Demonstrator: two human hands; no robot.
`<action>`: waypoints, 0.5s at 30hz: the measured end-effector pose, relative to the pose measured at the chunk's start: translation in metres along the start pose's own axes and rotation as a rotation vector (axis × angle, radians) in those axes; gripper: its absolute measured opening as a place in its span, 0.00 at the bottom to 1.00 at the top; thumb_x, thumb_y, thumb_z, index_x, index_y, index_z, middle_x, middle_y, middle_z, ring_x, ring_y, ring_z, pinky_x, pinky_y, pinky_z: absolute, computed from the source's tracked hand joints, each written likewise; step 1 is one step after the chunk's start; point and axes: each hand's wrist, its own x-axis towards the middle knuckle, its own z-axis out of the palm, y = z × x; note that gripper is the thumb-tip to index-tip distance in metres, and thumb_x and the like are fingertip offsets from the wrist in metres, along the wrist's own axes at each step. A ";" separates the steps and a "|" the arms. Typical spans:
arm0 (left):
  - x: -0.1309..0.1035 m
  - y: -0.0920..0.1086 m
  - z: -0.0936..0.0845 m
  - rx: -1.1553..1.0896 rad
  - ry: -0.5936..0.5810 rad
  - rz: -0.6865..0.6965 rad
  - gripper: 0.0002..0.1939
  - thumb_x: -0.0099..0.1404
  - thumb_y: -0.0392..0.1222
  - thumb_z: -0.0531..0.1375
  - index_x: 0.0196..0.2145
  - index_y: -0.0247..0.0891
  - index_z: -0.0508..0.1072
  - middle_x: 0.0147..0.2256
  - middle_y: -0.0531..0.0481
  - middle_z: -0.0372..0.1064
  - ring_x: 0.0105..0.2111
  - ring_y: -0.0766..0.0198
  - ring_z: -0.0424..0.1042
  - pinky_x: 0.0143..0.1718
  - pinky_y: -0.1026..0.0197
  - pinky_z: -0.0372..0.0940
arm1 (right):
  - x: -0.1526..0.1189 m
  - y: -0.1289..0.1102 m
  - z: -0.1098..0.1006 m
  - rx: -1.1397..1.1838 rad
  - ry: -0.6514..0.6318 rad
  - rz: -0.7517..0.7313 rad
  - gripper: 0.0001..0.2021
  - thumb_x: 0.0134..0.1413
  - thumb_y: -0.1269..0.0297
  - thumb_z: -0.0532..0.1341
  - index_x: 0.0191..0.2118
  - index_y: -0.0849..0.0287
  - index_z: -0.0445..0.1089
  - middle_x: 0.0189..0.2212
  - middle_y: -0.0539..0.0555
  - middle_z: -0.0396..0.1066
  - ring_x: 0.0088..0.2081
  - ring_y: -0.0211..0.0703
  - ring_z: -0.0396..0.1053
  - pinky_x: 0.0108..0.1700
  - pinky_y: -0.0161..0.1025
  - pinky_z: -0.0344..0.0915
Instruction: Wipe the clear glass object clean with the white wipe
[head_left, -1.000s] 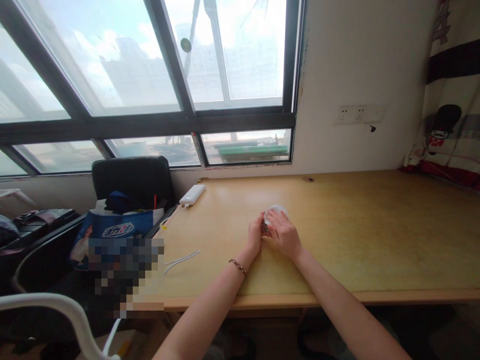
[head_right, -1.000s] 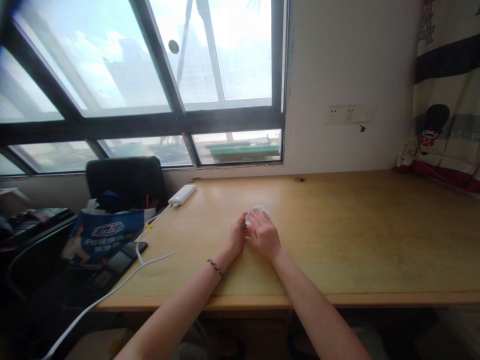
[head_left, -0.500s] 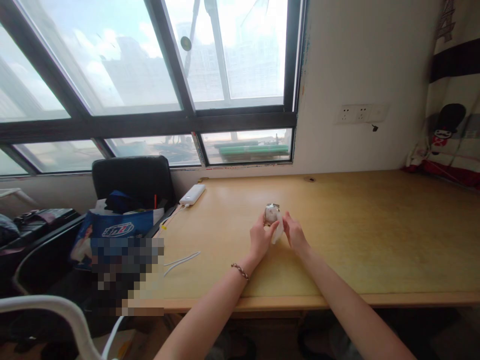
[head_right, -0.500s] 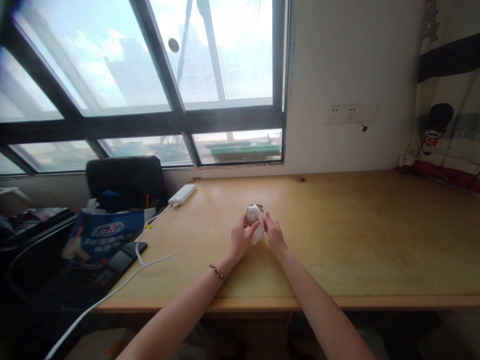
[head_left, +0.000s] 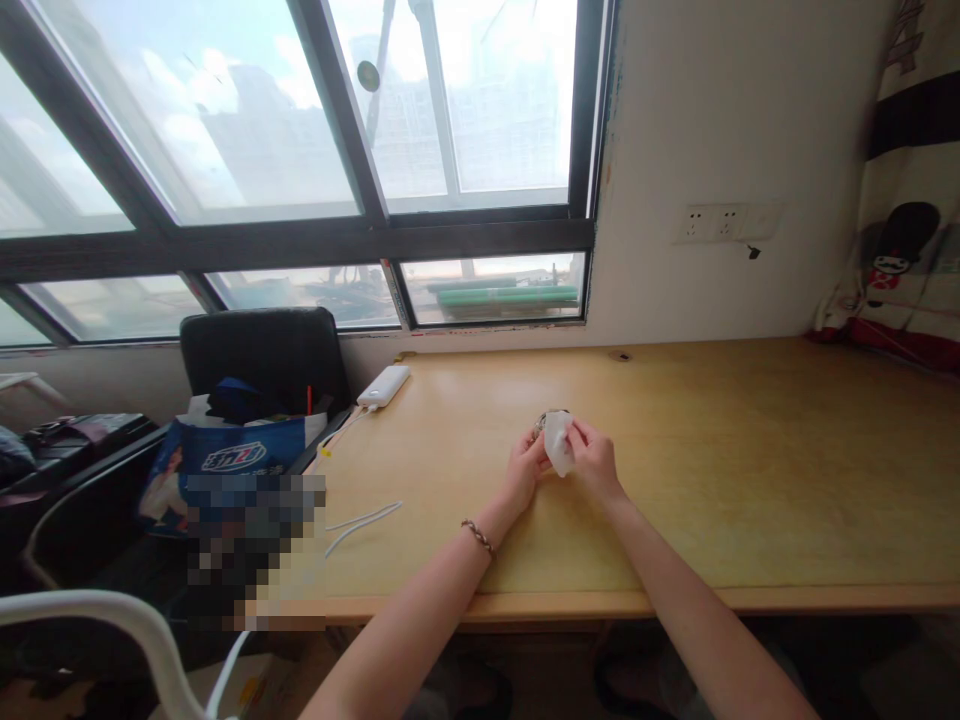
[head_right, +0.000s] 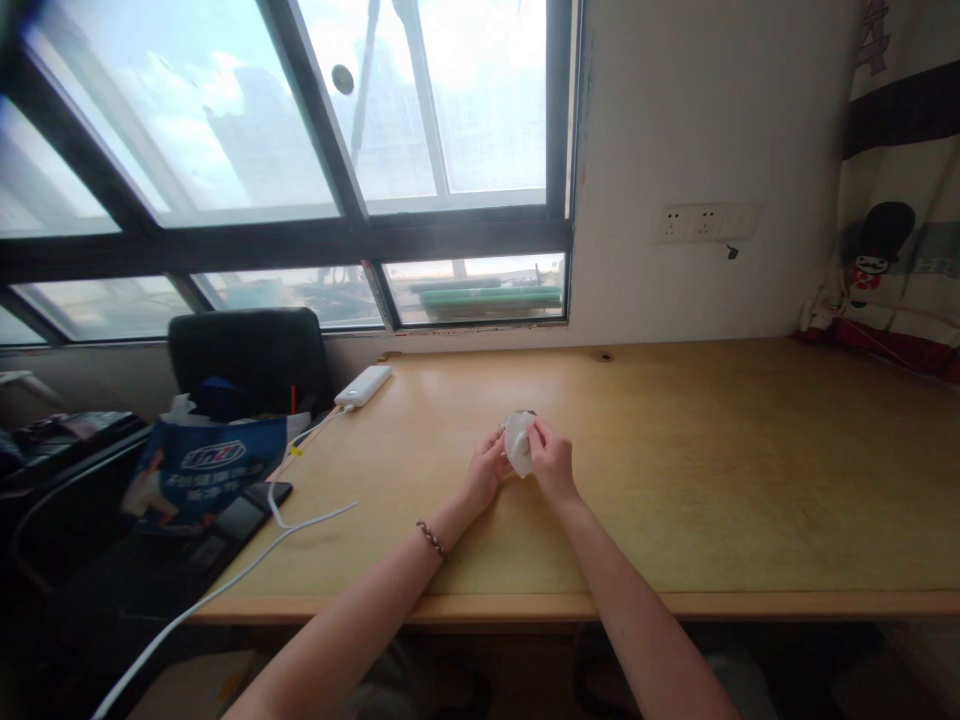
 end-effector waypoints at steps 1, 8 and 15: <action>0.001 -0.002 -0.001 -0.033 0.005 -0.012 0.21 0.50 0.50 0.60 0.39 0.34 0.69 0.34 0.46 0.70 0.31 0.62 0.69 0.32 0.62 0.64 | -0.003 -0.003 0.000 -0.138 0.016 -0.094 0.13 0.50 0.58 0.54 0.38 0.57 0.69 0.37 0.55 0.70 0.41 0.48 0.66 0.46 0.44 0.60; 0.009 -0.006 -0.010 -0.189 0.052 -0.027 0.17 0.54 0.47 0.55 0.39 0.36 0.70 0.38 0.46 0.70 0.38 0.57 0.69 0.36 0.58 0.65 | 0.003 0.003 -0.007 -0.295 0.248 -0.239 0.15 0.48 0.57 0.56 0.42 0.58 0.67 0.43 0.58 0.67 0.45 0.48 0.62 0.50 0.48 0.56; 0.016 -0.012 -0.013 -0.187 0.143 -0.012 0.17 0.52 0.46 0.55 0.35 0.32 0.71 0.35 0.44 0.71 0.36 0.56 0.69 0.35 0.59 0.65 | 0.012 0.021 -0.001 0.330 -0.304 0.367 0.26 0.53 0.46 0.43 0.46 0.60 0.63 0.41 0.57 0.69 0.40 0.45 0.68 0.38 0.41 0.66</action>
